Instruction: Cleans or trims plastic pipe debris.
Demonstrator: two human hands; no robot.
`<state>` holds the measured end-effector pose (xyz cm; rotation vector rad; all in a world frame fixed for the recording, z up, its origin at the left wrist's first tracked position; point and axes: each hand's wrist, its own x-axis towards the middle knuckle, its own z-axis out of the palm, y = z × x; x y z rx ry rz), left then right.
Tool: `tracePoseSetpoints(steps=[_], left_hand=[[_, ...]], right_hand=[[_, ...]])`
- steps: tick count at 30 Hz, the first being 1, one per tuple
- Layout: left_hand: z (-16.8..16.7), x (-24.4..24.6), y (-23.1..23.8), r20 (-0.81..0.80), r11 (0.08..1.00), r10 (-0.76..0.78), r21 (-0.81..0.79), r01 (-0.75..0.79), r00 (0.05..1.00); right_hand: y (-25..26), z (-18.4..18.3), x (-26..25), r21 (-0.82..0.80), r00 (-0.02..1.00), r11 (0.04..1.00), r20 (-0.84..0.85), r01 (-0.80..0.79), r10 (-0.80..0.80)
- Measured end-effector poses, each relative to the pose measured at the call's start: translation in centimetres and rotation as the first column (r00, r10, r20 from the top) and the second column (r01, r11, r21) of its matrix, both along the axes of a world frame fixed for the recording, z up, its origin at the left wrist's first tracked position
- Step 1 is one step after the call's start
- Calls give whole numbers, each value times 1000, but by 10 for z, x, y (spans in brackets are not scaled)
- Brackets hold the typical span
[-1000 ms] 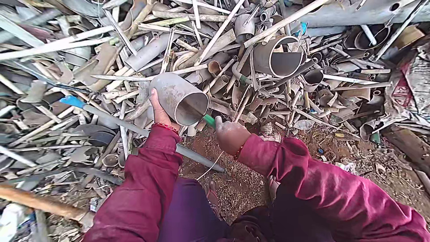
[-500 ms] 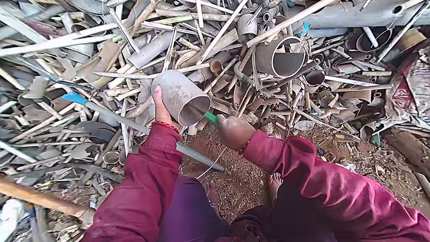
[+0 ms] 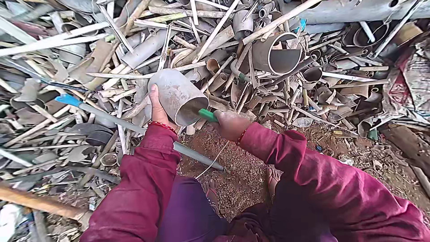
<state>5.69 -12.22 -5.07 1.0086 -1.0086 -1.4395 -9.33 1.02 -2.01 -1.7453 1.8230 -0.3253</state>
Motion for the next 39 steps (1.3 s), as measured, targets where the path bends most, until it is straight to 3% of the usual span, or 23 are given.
tracePoseSetpoints(steps=[2, 5, 6, 9, 12, 16, 19, 22, 25, 28, 31, 34, 37, 39], left_hand=[[-2, 1, -3, 12, 1000, -14, 8, 14, 1000], [-5, 1, -4, 1, 1000, 16, 1, -16, 1000], [-5, 2, -6, -18, 999, 32, -10, -32, 999], [-6, 8, -12, -60, 999, 41, -20, -43, 997], [-3, 8, -9, -40, 998, 65, 0, -65, 997], [-3, 9, -9, -50, 998, 60, -18, -61, 997], [-3, 8, -9, -64, 997, 81, -6, -82, 995], [-5, 12, -13, -74, 996, 82, -15, -83, 994], [-4, 13, -12, -81, 994, 109, -15, -111, 991], [-5, 18, -15, -72, 994, 112, -3, -113, 991], [-5, 17, -15, -66, 990, 138, 10, -137, 988], [-6, 18, -15, -43, 988, 152, -1, -152, 987], [-2, 13, -11, -22, 985, 173, -20, -173, 985], [-2, 13, -11, -17, 981, 189, -28, -190, 982]], right_hand=[[4, 4, 4, 54, 992, 997, -115, 62, -56], [8, 1, 2, 77, 991, 994, 113, -76, 67], [8, 0, -1, 76, 988, 992, 121, -102, 92], [7, 1, -6, 109, 998, 994, -59, -3, 10], [9, -4, -9, 103, 992, 990, 85, -98, 90], [9, 1, -8, 123, 1000, 992, -6, -22, 23], [14, 1, -13, 108, 989, 987, 100, -123, 112], [15, 9, -18, 133, 997, 990, -59, -44, 53], [19, 9, -26, 144, 990, 980, -14, -135, 139], [21, 13, -29, 188, 989, 976, -85, -106, 124], [27, 3, -40, 78, 984, 981, -17, -177, 178], [23, 13, -37, 139, 990, 988, -109, -72, 87], [26, 14, -36, 129, 987, 979, -15, -156, 159], [28, 15, -34, 141, 989, 982, -54, -129, 137]])
